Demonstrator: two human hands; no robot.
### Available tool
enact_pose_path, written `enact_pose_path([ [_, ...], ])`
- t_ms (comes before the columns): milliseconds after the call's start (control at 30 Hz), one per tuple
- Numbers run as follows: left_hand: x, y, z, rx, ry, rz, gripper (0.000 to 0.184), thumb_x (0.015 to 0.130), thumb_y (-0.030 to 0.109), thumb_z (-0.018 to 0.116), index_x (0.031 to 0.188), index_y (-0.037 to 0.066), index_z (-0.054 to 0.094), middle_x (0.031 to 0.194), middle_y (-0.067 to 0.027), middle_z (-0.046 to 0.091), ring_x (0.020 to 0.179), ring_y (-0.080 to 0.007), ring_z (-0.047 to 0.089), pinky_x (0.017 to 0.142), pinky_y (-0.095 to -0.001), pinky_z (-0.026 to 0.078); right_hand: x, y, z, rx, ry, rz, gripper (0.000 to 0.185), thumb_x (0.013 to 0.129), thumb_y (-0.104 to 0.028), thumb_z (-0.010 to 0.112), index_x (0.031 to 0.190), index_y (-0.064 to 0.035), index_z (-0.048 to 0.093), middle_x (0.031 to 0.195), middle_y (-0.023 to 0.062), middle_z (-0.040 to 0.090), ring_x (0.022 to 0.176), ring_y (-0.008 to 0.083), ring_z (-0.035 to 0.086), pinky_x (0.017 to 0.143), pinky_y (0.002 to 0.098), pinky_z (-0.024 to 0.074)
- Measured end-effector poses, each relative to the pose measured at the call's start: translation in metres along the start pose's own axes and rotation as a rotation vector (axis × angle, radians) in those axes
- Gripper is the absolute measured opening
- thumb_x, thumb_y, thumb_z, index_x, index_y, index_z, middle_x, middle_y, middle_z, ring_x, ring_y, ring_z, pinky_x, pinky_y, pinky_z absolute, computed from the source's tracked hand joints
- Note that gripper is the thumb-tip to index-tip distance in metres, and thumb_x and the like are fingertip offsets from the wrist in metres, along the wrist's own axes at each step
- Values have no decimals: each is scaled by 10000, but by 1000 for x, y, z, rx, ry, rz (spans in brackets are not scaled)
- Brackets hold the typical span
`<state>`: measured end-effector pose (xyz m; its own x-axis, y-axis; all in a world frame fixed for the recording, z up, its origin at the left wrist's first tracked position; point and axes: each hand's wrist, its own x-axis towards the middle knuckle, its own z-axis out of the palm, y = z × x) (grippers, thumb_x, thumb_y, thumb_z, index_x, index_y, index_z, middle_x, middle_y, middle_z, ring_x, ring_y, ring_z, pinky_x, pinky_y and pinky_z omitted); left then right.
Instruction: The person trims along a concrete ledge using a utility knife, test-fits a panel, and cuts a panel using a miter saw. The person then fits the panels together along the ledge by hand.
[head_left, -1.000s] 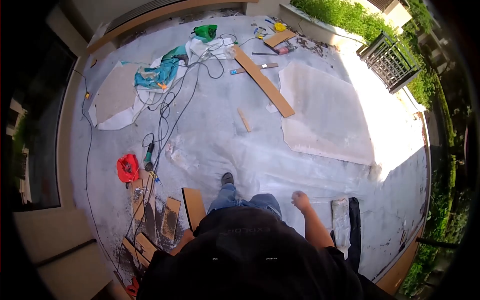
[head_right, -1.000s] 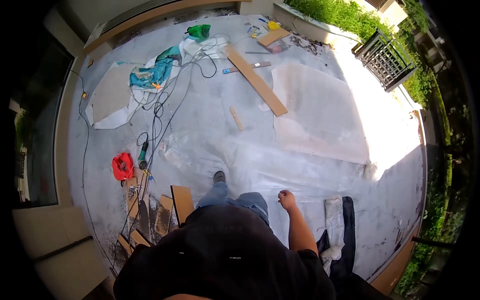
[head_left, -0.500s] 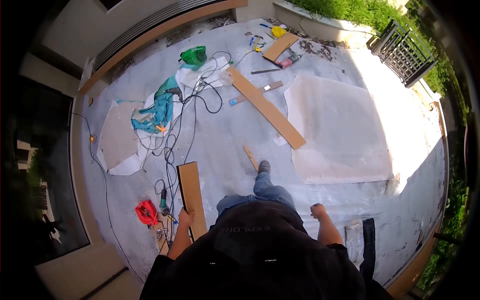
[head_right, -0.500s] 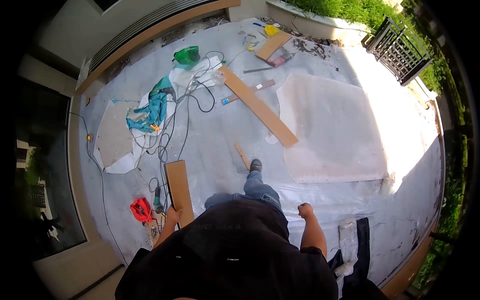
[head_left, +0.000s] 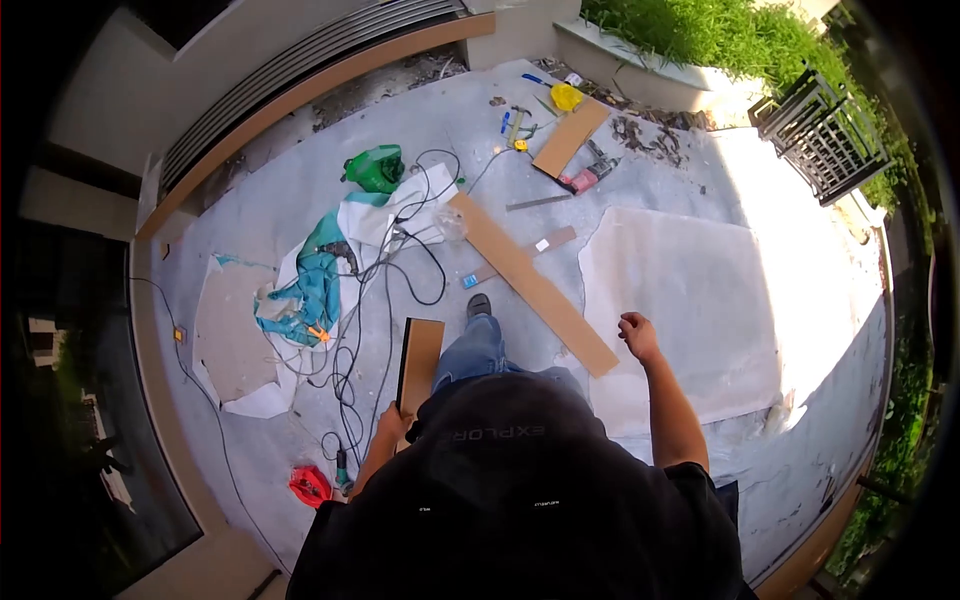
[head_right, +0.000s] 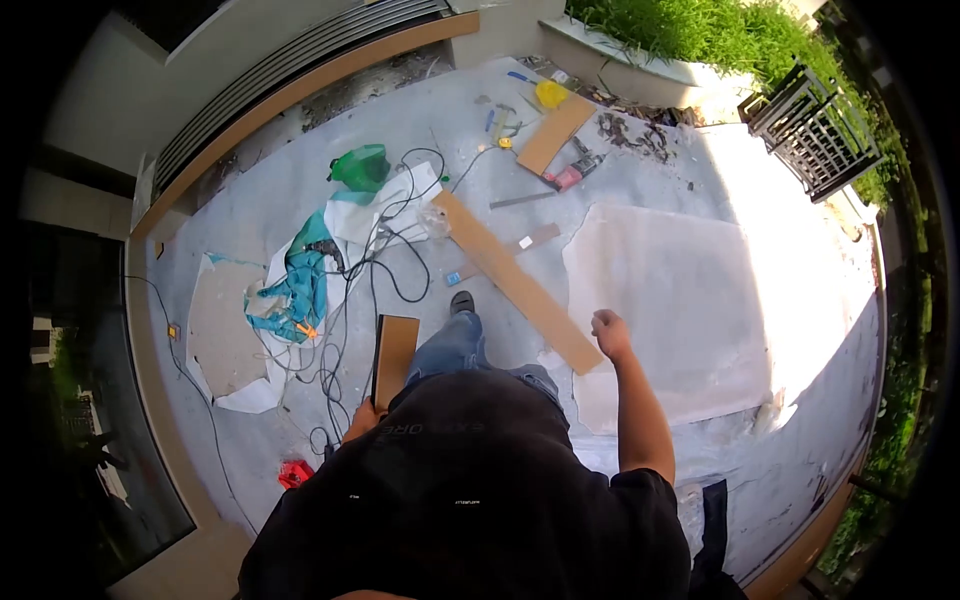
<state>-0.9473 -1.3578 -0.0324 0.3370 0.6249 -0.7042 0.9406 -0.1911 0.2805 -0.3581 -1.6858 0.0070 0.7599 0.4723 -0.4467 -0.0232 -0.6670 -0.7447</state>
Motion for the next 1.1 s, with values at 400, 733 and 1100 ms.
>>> enact_pose_path([
  [400, 326, 294, -318, 308, 14, 204, 527, 882, 303, 754, 1286, 28, 555, 1100, -288, 720, 1053, -486, 685, 926, -556, 547, 240, -233, 62, -140, 47, -18, 323, 956, -253, 583, 1156, -37, 715, 1107, 216, 730, 1053, 382, 701, 932, 437, 544],
  [733, 532, 590, -516, 244, 140, 181, 585, 880, 212, 756, 1388, 46, 518, 1117, -300, 704, 1047, -496, 663, 898, -569, 525, 647, -411, 105, -683, -841, -242, 377, 956, -396, 624, 1143, -76, 697, 1106, 215, 722, 1073, 418, 676, 935, 522, 535],
  [1100, 700, 850, -680, 296, 121, 305, 417, 941, 226, 688, 1277, 39, 528, 1078, -252, 719, 949, -473, 698, 809, -577, 551, 829, -480, 66, -564, -719, -38, 380, 1008, -376, 509, 1086, -60, 705, 1082, 243, 719, 1054, 444, 675, 925, 535, 524],
])
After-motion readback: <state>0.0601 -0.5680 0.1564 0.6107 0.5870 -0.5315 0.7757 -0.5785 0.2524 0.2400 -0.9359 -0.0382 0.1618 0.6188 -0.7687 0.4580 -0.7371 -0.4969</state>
